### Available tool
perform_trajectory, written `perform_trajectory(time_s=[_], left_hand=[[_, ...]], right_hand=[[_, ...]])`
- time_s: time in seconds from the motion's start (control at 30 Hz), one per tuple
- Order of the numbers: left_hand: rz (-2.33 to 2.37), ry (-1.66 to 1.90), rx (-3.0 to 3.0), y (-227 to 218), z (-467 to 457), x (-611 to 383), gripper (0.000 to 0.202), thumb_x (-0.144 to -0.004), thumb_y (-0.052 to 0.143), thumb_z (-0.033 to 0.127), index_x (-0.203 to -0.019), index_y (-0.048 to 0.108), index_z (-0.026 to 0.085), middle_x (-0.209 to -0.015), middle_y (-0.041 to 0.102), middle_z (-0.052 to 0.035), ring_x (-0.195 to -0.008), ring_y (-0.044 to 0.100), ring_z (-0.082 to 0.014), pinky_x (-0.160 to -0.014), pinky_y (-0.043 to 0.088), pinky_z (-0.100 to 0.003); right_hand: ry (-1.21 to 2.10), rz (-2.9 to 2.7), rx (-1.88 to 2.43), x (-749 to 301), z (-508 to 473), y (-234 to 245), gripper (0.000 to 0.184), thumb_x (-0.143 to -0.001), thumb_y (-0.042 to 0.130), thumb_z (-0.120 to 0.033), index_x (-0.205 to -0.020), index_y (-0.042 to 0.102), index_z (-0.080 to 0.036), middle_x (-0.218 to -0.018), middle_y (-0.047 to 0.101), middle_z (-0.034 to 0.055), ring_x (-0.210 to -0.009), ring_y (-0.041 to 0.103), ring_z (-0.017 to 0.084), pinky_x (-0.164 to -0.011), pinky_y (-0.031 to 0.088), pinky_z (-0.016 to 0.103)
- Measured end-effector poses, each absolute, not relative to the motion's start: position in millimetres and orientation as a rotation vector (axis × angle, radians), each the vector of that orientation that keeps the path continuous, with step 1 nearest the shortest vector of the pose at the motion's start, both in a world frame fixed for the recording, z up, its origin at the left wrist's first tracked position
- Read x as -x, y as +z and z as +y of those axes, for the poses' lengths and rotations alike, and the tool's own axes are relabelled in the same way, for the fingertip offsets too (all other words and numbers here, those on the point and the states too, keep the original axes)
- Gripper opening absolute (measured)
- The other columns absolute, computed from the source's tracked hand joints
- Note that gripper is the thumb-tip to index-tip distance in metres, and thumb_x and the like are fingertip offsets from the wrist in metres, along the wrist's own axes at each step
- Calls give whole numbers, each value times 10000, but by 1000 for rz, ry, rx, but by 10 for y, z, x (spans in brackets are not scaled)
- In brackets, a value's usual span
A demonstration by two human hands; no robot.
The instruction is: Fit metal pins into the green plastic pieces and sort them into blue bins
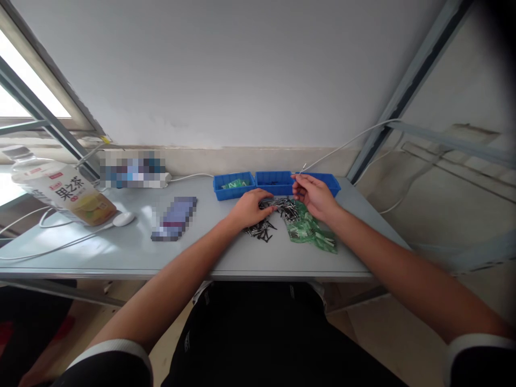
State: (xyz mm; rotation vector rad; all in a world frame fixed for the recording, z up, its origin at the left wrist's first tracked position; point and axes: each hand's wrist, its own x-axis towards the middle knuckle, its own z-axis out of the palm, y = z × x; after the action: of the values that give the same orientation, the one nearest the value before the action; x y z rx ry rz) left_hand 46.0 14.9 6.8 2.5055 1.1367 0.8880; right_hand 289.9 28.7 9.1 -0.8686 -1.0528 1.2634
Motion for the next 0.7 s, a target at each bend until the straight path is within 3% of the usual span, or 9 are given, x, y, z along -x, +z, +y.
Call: perform_trajectory(time_s=[0.23, 0.43, 0.7], left_hand=[[1202, 664, -2560, 24, 180, -421, 438, -939, 691, 370, -1346, 740, 213, -1314, 776, -66, -1212, 732, -284, -1111, 557, -394], [1214, 669, -2573, 39, 195, -425, 336, -941, 678, 330, -1243, 789, 235, -1262, 796, -46, -1199, 730, -278, -1098, 560, -394], [1225, 724, -2606, 0, 229, -395, 302, -928, 698, 352, -1176, 811, 222, -1202, 799, -74, -1200, 704, -299, -1119, 534, -444]], right_hand=[[1246, -975, 890, -2983, 358, 91, 221, -822, 865, -375, -926, 765, -208, -750, 652, -4, -628, 601, 113, -495, 503, 211], [1195, -1065, 874, -2883, 290, 82, 278, -845, 841, -449, -958, 741, -217, -736, 647, -10, -627, 601, 121, -500, 497, 220], [1157, -909, 863, -3062, 386, 185, 160, -896, 762, -347, -903, 692, -203, -678, 632, -14, -564, 572, 123, -458, 466, 224]])
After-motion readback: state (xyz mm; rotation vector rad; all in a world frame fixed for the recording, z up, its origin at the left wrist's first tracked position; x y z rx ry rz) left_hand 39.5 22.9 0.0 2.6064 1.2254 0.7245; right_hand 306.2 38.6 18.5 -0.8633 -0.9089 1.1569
